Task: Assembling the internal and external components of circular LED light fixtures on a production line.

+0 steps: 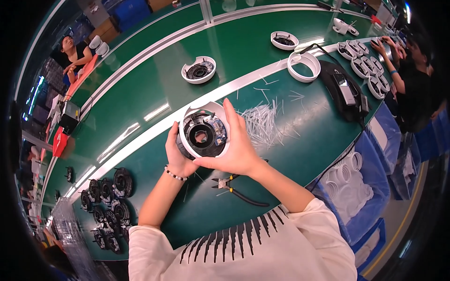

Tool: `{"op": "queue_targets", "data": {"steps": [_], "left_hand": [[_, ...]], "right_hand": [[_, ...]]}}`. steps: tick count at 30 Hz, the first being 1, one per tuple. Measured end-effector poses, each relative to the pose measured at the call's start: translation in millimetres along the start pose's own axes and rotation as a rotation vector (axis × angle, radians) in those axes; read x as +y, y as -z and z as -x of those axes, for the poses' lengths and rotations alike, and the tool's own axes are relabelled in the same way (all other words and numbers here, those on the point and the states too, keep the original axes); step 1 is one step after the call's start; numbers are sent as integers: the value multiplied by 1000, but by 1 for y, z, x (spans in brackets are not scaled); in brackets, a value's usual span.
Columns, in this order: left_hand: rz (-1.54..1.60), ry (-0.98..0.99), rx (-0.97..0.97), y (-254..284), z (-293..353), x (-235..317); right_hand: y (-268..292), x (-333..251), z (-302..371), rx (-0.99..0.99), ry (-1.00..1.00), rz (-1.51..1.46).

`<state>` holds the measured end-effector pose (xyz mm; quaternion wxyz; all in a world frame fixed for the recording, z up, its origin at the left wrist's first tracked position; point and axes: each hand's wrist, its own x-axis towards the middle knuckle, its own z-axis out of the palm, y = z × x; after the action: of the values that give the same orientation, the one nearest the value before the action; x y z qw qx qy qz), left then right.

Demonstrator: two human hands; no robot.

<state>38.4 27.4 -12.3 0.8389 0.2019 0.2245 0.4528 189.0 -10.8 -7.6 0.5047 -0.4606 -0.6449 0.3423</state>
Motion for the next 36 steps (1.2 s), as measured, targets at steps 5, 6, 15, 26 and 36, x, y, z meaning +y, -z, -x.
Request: {"op": "queue_targets", "data": {"steps": [5,6,15,26,36], "left_hand": [[45,-9,-90,-9,1,-2],[-13,-7,-118,-7,1,-3],[213,181,-293,11,-6,5],[35,106,-175,2,1,1],[-7,18,-243,21,0,5]], "right_hand": [[5,-10,7,13,24,166],[2,-13,10,27,41,233],[13,-12,-4,-102,214,206],[2,-8,-3,-97,340,456],[4,-12,-19,-249,349,550]]}}
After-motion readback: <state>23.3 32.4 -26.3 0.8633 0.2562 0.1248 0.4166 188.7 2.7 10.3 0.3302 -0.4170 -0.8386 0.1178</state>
